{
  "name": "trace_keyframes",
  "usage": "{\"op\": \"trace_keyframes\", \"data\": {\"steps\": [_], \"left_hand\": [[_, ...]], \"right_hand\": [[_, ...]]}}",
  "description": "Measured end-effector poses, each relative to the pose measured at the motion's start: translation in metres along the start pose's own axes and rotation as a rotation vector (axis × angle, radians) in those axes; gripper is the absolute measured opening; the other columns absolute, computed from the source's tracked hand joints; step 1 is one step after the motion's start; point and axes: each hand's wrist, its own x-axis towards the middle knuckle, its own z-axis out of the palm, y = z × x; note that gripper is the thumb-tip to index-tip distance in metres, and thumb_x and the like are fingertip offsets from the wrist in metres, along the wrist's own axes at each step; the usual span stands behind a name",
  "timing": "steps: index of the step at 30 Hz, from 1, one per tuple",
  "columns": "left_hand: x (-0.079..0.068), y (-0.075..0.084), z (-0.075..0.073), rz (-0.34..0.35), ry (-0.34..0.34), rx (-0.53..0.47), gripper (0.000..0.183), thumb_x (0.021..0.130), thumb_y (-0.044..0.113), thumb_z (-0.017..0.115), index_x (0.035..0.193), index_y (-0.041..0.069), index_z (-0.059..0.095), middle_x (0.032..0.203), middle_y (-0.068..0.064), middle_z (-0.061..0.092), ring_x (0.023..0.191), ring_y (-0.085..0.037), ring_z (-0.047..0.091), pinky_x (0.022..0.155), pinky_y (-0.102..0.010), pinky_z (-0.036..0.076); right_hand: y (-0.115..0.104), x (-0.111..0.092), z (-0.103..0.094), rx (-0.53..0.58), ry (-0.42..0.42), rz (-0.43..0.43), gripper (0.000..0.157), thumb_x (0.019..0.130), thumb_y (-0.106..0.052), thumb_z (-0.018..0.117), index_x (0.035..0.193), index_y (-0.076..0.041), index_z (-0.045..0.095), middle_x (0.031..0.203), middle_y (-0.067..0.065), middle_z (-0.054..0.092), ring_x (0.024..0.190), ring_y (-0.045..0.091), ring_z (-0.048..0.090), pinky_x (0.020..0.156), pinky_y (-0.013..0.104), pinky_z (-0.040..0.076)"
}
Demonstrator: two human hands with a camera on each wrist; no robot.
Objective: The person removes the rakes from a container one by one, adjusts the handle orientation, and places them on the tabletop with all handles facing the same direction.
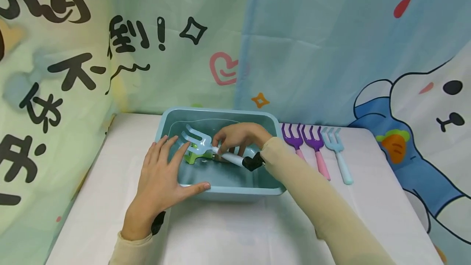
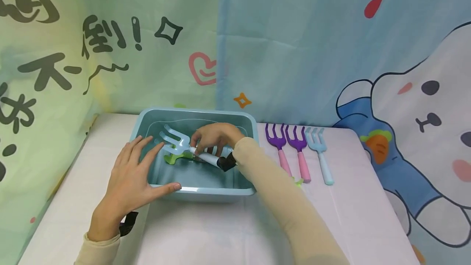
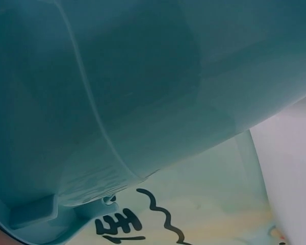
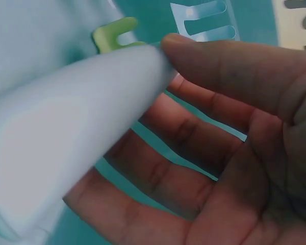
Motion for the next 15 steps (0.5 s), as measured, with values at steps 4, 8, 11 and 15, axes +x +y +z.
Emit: {"op": "trace_keyframes", "data": {"steps": [4, 8, 11, 15], "left_hand": [[0.0, 0.001, 0.0, -0.009, -0.017, -0.001, 0.11, 0.068, 0.09, 0.057, 0.141, 0.008, 0.056, 0.149, -0.017, 0.042, 0.143, -0.039, 0.028, 0.118, -0.054, 0.017], [0.001, 0.002, -0.001, -0.014, -0.023, -0.003, 0.11, 0.068, 0.09, 0.057, 0.143, 0.01, 0.055, 0.15, -0.017, 0.041, 0.143, -0.039, 0.027, 0.117, -0.055, 0.017], [0.001, 0.002, -0.001, -0.014, -0.023, -0.006, 0.11, 0.068, 0.09, 0.058, 0.143, 0.01, 0.055, 0.15, -0.018, 0.041, 0.143, -0.04, 0.027, 0.117, -0.055, 0.017], [0.0, 0.003, -0.001, -0.018, -0.027, -0.003, 0.11, 0.068, 0.09, 0.058, 0.144, 0.01, 0.054, 0.15, -0.018, 0.041, 0.143, -0.04, 0.026, 0.117, -0.056, 0.017]], "right_hand": [[0.0, -0.023, -0.005, 0.06, 0.01, -0.068, 0.024, 0.102, -0.011, 0.057, 0.125, -0.003, 0.058, 0.107, 0.014, 0.061, 0.083, 0.023, 0.057, 0.067, 0.038, 0.055], [0.004, -0.048, -0.011, 0.102, 0.051, -0.136, 0.027, 0.102, -0.01, 0.057, 0.128, -0.004, 0.056, 0.106, 0.014, 0.061, 0.085, 0.025, 0.058, 0.067, 0.038, 0.054], [0.006, -0.068, -0.013, 0.105, 0.076, -0.164, 0.029, 0.102, -0.011, 0.055, 0.13, -0.004, 0.053, 0.109, 0.014, 0.059, 0.089, 0.025, 0.058, 0.069, 0.039, 0.055], [0.009, -0.091, -0.013, 0.084, 0.119, -0.181, 0.032, 0.103, -0.012, 0.054, 0.133, -0.003, 0.05, 0.111, 0.014, 0.058, 0.093, 0.026, 0.059, 0.073, 0.041, 0.056]]}}
